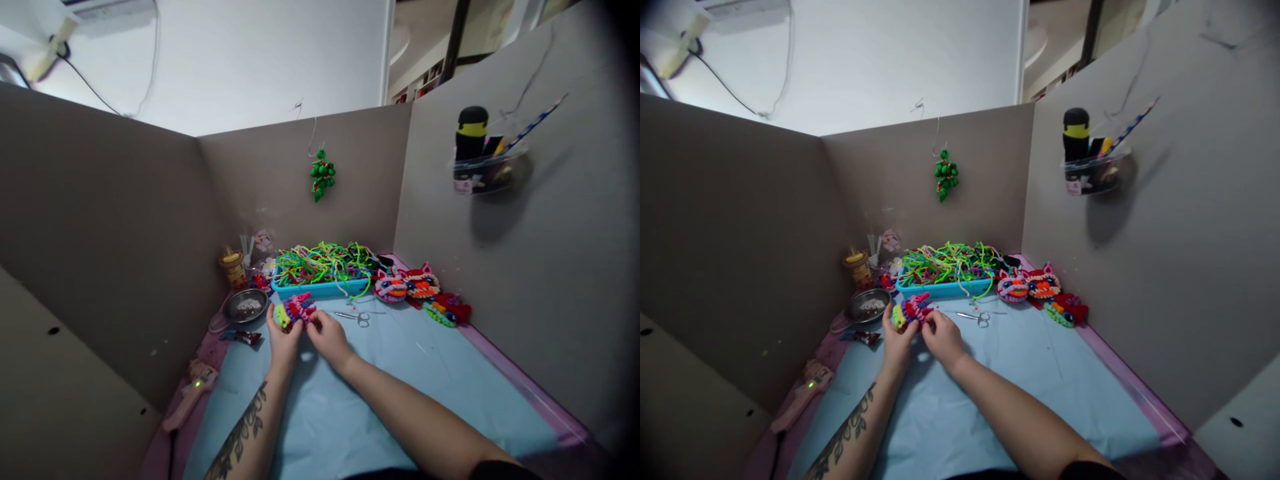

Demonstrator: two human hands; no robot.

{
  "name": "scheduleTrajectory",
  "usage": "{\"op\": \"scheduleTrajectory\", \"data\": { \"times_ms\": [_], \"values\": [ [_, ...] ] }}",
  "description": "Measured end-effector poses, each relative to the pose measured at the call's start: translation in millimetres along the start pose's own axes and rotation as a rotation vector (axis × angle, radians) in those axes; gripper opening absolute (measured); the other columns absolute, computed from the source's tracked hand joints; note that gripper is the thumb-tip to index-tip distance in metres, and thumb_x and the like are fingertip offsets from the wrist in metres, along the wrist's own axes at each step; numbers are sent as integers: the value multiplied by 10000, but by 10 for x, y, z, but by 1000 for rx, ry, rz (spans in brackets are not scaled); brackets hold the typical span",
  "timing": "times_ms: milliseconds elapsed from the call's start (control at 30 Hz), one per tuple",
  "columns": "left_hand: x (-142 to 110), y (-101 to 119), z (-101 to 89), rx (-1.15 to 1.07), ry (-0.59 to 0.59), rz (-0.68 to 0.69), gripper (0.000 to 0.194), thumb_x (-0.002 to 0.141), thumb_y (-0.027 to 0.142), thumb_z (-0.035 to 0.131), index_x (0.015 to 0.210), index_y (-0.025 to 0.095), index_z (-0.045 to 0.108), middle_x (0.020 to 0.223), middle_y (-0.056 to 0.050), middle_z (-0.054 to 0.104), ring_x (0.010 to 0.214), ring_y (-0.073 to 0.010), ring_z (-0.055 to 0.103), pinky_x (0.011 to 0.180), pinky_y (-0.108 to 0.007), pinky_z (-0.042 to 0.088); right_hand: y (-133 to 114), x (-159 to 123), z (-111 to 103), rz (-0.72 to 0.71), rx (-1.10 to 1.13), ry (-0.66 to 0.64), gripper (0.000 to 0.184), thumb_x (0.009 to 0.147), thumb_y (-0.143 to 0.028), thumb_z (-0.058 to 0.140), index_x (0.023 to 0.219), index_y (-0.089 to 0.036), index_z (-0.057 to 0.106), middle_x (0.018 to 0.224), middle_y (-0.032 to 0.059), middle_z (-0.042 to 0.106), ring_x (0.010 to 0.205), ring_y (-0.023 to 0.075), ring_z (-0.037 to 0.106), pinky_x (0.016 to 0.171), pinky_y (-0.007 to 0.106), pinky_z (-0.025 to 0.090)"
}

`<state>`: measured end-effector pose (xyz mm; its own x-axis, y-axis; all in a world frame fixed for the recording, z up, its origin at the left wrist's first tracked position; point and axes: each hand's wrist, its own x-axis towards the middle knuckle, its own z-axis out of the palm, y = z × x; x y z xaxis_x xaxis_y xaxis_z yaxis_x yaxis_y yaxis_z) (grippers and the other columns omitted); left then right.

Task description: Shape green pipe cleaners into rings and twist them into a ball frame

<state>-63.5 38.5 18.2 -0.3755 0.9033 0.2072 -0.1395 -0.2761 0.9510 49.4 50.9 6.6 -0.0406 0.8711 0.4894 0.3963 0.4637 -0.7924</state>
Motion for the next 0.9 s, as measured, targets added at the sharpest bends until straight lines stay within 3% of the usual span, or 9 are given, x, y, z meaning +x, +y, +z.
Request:
{"op": "scheduleTrajectory", "data": {
  "times_ms": [233,433,667,767,900],
  "values": [
    [-3,-8,8,15,25,1,811,657,189,672,1333,214,224,1050,-102,606,897,-183,624,833,-303,475,-14,-25,2,-35,63,-22,114,789,-289,504,726,-223,572,688,13,593,657,162,525,633,257,372],
    [-19,-25,-18,-90,-49,-36,785,689,261,652,1346,234,223,1082,-79,601,941,-180,604,843,-281,454,35,3,-12,-33,44,-8,117,801,-273,484,754,-216,574,733,24,600,694,166,530,648,261,385],
    [-16,7,-38,-299,-68,-88,676,768,359,583,1345,255,245,947,-40,590,736,-130,596,668,-236,468,65,-13,-36,-81,37,23,108,801,-259,495,857,-187,554,770,18,587,655,140,524,617,245,421],
    [-19,17,-33,-363,-67,-98,620,791,400,554,1327,259,278,934,-39,592,712,-127,589,638,-232,463,48,-60,-58,-158,-20,47,129,810,-242,495,904,-180,558,801,34,585,691,151,535,640,261,441],
    [-16,-14,-47,-409,-76,-59,579,822,451,496,1328,266,283,991,-60,596,759,-139,600,654,-240,468,6,-117,-89,-354,-116,-30,294,846,-195,446,1123,-202,544,933,74,611,853,183,559,769,306,460]
  ]
}}
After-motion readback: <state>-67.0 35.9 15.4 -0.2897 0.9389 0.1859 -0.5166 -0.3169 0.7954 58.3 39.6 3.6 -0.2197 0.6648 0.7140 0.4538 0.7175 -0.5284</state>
